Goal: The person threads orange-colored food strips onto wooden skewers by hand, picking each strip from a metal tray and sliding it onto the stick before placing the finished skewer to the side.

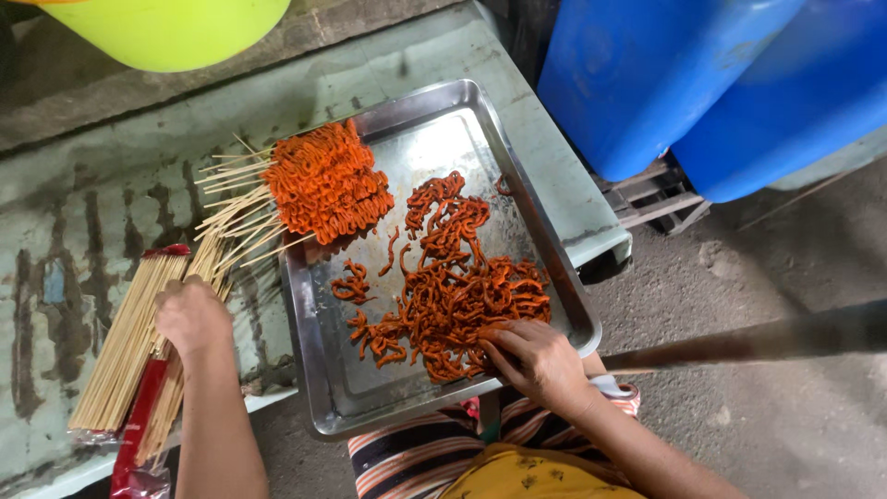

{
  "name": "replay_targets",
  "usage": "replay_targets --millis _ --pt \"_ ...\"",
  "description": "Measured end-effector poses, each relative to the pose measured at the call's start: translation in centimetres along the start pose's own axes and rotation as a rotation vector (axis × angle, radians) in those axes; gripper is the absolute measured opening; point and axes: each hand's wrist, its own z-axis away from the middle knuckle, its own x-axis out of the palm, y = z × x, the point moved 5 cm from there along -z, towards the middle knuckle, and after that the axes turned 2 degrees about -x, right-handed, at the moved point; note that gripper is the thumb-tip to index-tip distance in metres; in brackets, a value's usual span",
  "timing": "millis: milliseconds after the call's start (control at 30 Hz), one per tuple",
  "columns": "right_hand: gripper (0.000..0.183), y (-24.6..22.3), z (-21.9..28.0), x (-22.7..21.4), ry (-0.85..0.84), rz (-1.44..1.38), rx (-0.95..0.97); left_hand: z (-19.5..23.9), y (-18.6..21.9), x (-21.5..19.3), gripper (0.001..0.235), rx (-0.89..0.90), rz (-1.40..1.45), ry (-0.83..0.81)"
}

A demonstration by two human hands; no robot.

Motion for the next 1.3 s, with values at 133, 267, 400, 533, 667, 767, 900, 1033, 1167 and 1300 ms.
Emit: replay_targets --millis 133,267,400,533,667,767,900,1033,1167,1300 --pt "0.018 -0.1 -0.2 -0.3 -0.005 0.012 -0.011 0.3 -0.3 0.5 0.009 -0.011 -0.020 -0.015" --pt "0.015 0.2 0.2 -0.2 0.001 0.024 -0.003 -0.2 -1.3 1.1 0.010 -0.141 0.149 -0.049" --pt "0.019 0.4 0.5 -0.2 0.012 0.053 -0.017 -2.2 -0.7 1.5 0.013 -0.146 0.094 0.006" --pt "0.016 0.6 0.8 0.3 -0.029 0.060 0.024 -2.9 -0.6 -0.2 0.008 -0.056 0.350 0.288" --pt "0.017 0.2 0.6 0.2 -0.070 0.078 0.045 -4.6 -2.6 3.5 0.017 -0.660 1.826 0.111" --pt "0.017 0.0 0.3 0.0 -0.087 0.082 0.048 -4.7 -5.1 3.5 0.017 -0.445 1.310 0.275" --pt "0.018 0.0 0.1 0.1 -0.093 0.076 0.051 -4.6 -6.5 0.9 0.018 0.078 0.755 0.536" --pt "0.017 -0.1 0.2 0.1 -0.081 0.087 0.052 -5.6 -9.5 -0.9 0.034 -0.236 1.140 0.465" --pt "0.016 -0.1 0.1 0.2 -0.079 0.078 0.055 -1.8 -9.1 -6.1 0.024 -0.328 1.471 0.562" --pt "0.015 0.0 0.2 0.1 -0.074 0.062 0.057 7.2 -1.4 -13.7 0.027 -0.223 1.871 0.205"
